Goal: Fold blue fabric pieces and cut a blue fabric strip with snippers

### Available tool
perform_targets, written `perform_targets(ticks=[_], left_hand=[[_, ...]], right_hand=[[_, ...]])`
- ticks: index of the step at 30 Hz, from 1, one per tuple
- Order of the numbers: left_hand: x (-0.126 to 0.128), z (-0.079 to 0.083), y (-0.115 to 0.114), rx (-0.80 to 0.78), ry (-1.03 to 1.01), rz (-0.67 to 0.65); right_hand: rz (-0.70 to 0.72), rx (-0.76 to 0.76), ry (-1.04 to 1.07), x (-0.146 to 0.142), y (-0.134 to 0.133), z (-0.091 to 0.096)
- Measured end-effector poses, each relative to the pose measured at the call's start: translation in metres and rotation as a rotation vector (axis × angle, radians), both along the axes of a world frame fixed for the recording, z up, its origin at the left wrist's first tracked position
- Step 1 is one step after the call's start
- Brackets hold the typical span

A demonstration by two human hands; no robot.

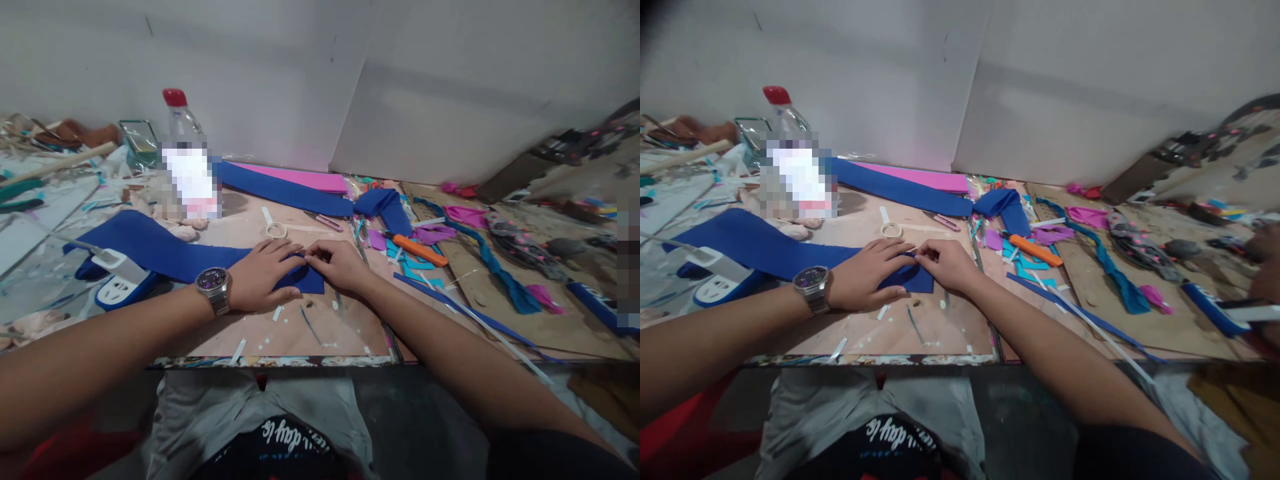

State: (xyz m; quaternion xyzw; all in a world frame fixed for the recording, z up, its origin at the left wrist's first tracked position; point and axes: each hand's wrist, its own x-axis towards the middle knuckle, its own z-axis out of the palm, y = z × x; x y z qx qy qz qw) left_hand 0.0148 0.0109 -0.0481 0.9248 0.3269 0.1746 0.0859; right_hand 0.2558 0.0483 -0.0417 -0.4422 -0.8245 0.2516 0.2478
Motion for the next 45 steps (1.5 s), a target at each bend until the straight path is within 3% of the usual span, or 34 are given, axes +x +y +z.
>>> perform_targets(ticks=[7,12,21,36,45], left_hand=[[0.001,0.002,0.006,-0.012,-0.240,0.178],[0.002,0.004,0.012,-0.036,-0.252,0.091],[0.004,0.006,0.009,-0.057,-0.243,0.079],[0.001,0.006,0.007,0.009,-0.349,0.155],[0.002,-0.005,0.001,0.047,-0.098,0.091]], right_hand=[[0.125,0.090,0.047,-0.003,-0.008,0.009],[0.172,0.108,0.030,-0.004,-0.010,0.010],[0.172,0.081,0.040,-0.005,-0.011,0.010],[0.089,0.081,-0.040,0.002,-0.007,0.009],[-0.016,0.050,-0.084,0.004,-0.003,0.002]])
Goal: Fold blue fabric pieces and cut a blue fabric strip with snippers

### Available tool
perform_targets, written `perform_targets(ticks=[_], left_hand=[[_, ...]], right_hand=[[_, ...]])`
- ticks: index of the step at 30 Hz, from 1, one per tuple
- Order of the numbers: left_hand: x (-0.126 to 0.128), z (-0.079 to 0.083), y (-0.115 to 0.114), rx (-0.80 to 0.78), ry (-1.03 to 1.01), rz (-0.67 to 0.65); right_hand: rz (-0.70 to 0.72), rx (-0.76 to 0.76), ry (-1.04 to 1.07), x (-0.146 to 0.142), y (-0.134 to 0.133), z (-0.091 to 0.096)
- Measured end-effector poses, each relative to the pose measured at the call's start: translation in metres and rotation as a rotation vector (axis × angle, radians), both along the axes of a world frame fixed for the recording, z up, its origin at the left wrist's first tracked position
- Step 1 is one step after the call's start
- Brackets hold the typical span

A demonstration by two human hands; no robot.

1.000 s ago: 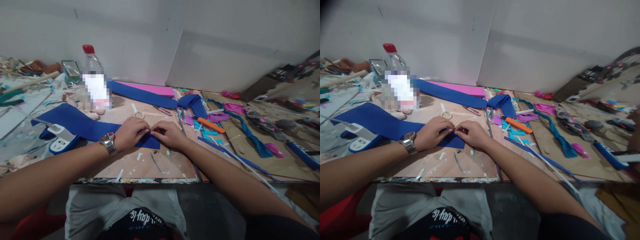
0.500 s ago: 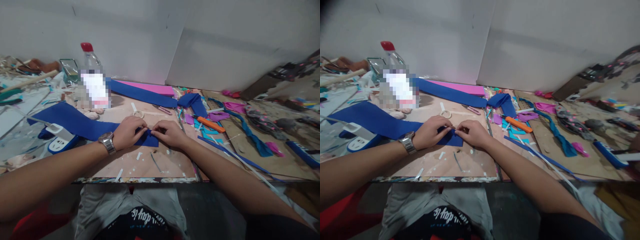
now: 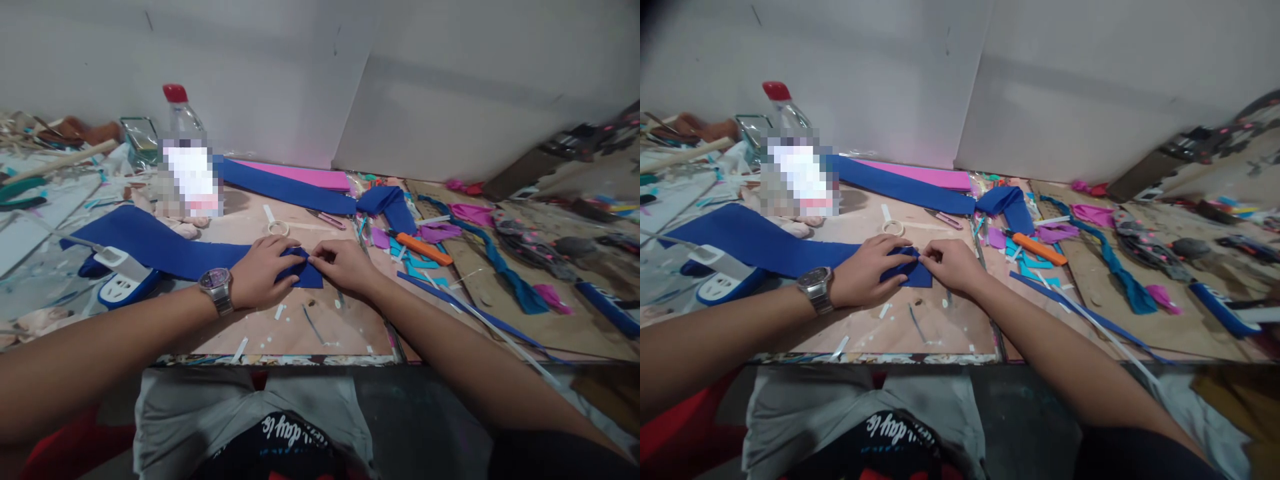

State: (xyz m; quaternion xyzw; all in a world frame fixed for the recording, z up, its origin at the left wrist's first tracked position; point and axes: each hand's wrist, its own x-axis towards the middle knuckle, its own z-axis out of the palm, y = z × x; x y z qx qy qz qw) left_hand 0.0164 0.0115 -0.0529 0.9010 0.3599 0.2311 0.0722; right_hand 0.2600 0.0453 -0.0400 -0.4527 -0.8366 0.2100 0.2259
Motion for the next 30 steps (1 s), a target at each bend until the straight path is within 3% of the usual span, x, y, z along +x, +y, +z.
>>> perform_targets(ticks=[20,30], left_hand=[[0.0011,0.0033,-0.0025,-0.080,0.148,0.066],[0.0017,0.0001,-0.0025,-0.075,0.163,0.074]], right_hand=[[0.020,-0.013,-0.030,-0.0001,-0.0021,0.0062],[-0.062,-0.055,-0.053,-0.0025,-0.0017,0.0039]])
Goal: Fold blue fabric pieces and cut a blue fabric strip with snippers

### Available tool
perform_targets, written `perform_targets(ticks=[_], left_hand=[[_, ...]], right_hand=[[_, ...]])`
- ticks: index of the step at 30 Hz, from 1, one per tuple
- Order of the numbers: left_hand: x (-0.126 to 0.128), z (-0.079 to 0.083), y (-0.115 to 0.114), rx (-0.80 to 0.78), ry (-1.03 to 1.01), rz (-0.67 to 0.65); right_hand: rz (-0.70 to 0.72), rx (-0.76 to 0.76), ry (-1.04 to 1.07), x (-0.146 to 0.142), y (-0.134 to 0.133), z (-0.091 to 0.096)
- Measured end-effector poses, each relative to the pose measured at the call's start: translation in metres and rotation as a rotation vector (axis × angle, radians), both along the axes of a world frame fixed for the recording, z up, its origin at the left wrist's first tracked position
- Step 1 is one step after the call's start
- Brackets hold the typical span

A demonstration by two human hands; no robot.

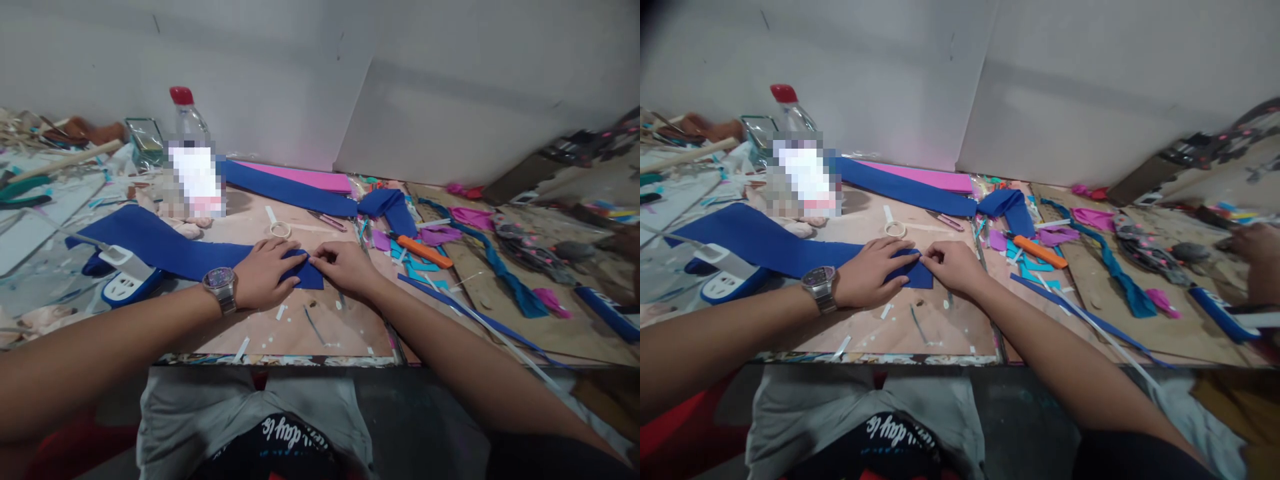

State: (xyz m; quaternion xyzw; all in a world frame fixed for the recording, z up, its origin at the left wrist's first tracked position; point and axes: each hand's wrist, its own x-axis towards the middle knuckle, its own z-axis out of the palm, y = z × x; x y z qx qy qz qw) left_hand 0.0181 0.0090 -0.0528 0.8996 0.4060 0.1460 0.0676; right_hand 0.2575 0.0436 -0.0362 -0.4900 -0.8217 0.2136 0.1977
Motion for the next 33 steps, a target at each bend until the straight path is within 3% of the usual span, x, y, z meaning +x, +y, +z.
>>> perform_targets(ticks=[24,33], left_hand=[[-0.001,0.001,0.002,0.032,-0.074,-0.053],[0.000,0.012,-0.005,0.089,-0.047,-0.052]], right_hand=[[-0.007,0.036,-0.036,0.000,0.000,0.000],[-0.032,0.015,-0.040,-0.001,-0.001,0.001]])
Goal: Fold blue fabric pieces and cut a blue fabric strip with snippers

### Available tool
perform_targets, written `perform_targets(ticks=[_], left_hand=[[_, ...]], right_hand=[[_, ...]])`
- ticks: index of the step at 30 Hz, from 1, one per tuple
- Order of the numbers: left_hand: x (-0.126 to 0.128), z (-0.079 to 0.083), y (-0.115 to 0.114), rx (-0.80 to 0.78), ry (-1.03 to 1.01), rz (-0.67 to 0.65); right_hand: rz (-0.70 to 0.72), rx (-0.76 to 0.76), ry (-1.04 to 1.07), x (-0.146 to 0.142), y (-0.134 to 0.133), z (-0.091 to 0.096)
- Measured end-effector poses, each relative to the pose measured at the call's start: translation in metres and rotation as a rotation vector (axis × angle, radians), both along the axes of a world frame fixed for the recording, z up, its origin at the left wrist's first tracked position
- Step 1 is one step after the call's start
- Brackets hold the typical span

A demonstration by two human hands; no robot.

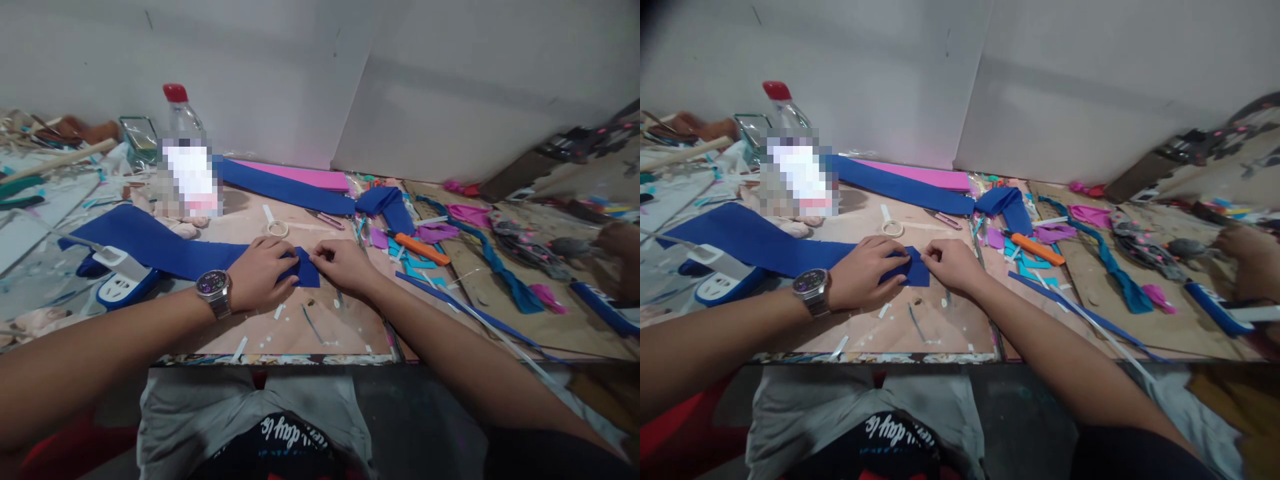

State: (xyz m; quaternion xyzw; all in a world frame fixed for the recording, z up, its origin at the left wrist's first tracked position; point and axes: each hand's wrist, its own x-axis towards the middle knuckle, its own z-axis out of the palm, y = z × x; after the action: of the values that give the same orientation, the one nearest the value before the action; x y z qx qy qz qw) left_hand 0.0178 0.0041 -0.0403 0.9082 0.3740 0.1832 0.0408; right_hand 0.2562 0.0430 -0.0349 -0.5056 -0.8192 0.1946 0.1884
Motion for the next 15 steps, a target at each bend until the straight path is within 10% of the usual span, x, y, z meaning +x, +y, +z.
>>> perform_targets(ticks=[15], left_hand=[[0.0018,-0.0009,-0.0014,-0.047,0.079,-0.025]], right_hand=[[0.019,0.009,0.007,-0.0001,-0.0003,0.0000]])
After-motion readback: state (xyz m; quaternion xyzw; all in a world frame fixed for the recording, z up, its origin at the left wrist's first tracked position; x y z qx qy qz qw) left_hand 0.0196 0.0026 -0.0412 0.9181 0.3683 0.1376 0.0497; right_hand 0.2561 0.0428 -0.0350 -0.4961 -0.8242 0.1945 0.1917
